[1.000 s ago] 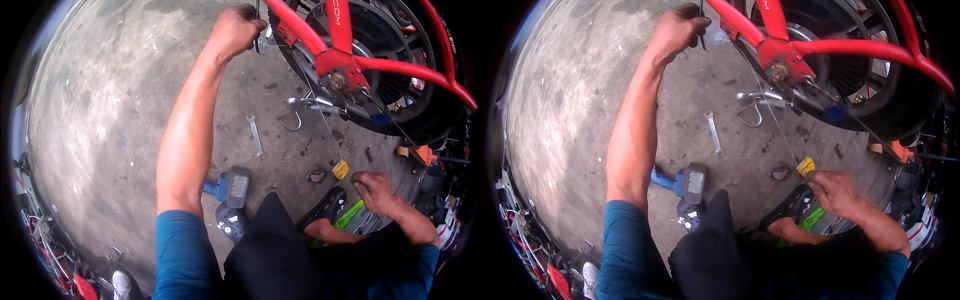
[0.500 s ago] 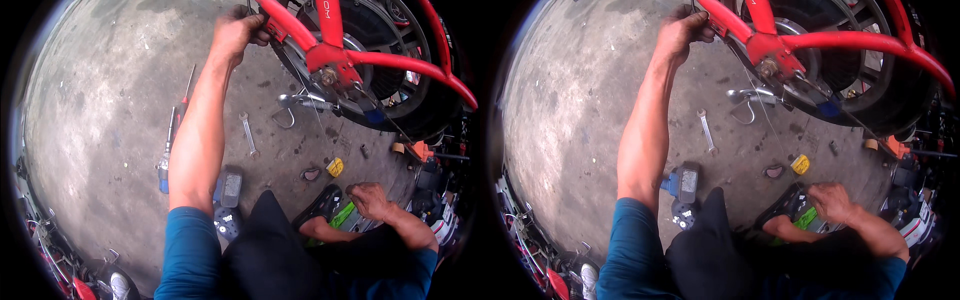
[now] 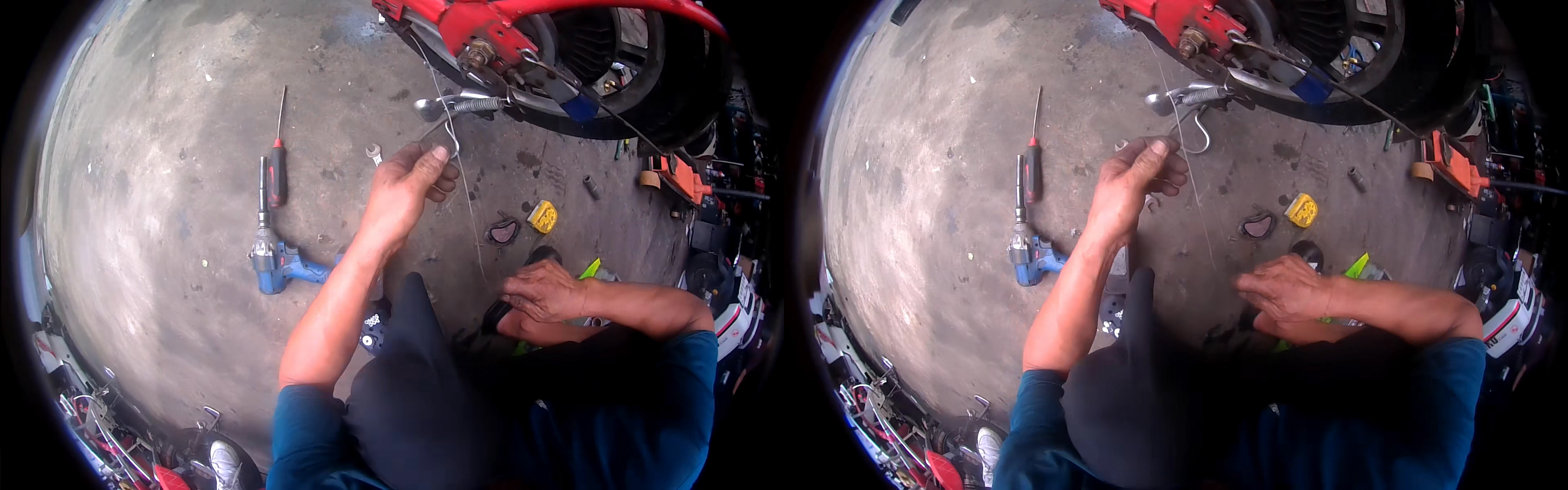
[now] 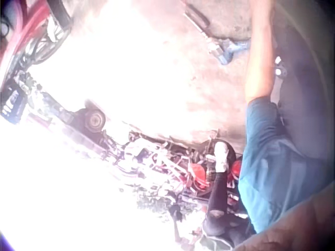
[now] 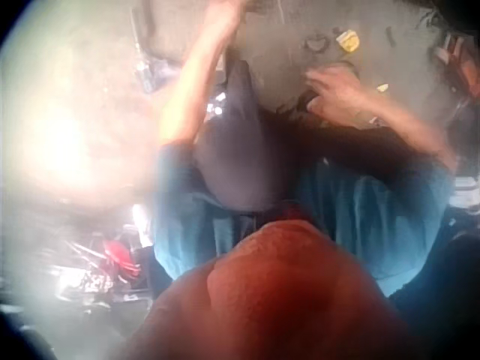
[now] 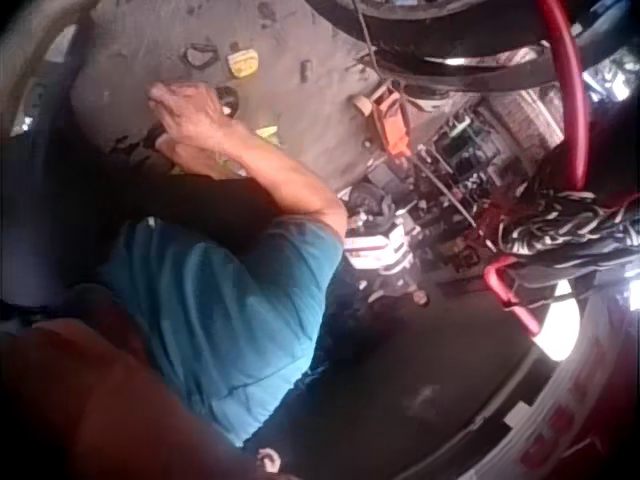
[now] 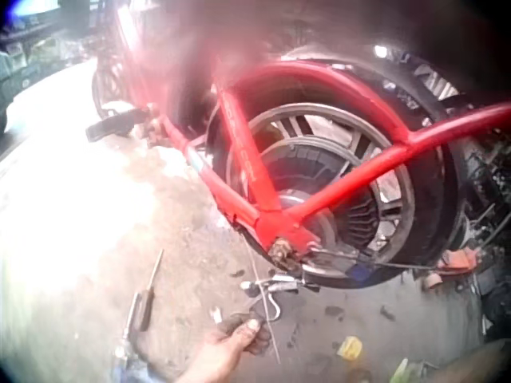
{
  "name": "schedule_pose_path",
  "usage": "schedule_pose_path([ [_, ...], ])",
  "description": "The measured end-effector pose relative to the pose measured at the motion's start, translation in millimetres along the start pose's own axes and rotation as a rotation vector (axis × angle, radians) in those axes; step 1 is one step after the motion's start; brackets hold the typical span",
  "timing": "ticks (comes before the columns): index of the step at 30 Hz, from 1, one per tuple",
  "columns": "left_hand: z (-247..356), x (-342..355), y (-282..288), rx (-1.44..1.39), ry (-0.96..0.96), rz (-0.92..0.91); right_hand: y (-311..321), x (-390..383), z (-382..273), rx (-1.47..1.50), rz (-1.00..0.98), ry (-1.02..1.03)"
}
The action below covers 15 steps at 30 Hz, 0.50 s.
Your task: The person unfastens the rear wheel components of an electric bicycle using an impact wrench, threads a wire through a spring by hand, and installs the spring and kickstand assembly onto the bicycle frame using a screwdriver and hands.
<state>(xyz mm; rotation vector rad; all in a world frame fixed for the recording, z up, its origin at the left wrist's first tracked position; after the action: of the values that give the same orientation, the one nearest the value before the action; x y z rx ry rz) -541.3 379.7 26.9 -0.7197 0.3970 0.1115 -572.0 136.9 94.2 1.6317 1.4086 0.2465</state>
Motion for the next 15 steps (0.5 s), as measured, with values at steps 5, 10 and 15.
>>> schedule_pose_path([
  [5, -7, -48, 12, -0.494, 0.197, 0.039, -56, 55, -21, 0.173, 0.151, 0.102],
  [10, -6, -44, 43, -0.228, 0.092, 0.141, -53, 56, 28, 0.040, -0.098, -0.141],
  [15, -3, -55, 47, 0.038, 0.016, 0.125, -1, -13, 156, -0.433, -0.102, -0.471],
])
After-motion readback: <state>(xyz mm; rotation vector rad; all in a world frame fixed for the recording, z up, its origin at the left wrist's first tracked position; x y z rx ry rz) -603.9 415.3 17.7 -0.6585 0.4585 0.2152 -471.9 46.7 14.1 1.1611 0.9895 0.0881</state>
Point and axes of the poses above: each hand's wrist, its own x-axis towards the middle knuckle, its own y-axis out of the back of the hand, z = x × y, the point moved 1 cm from there along x, towards the middle knuckle, and after that the axes turned 12 degrees about -x, right-handed, at the moved point
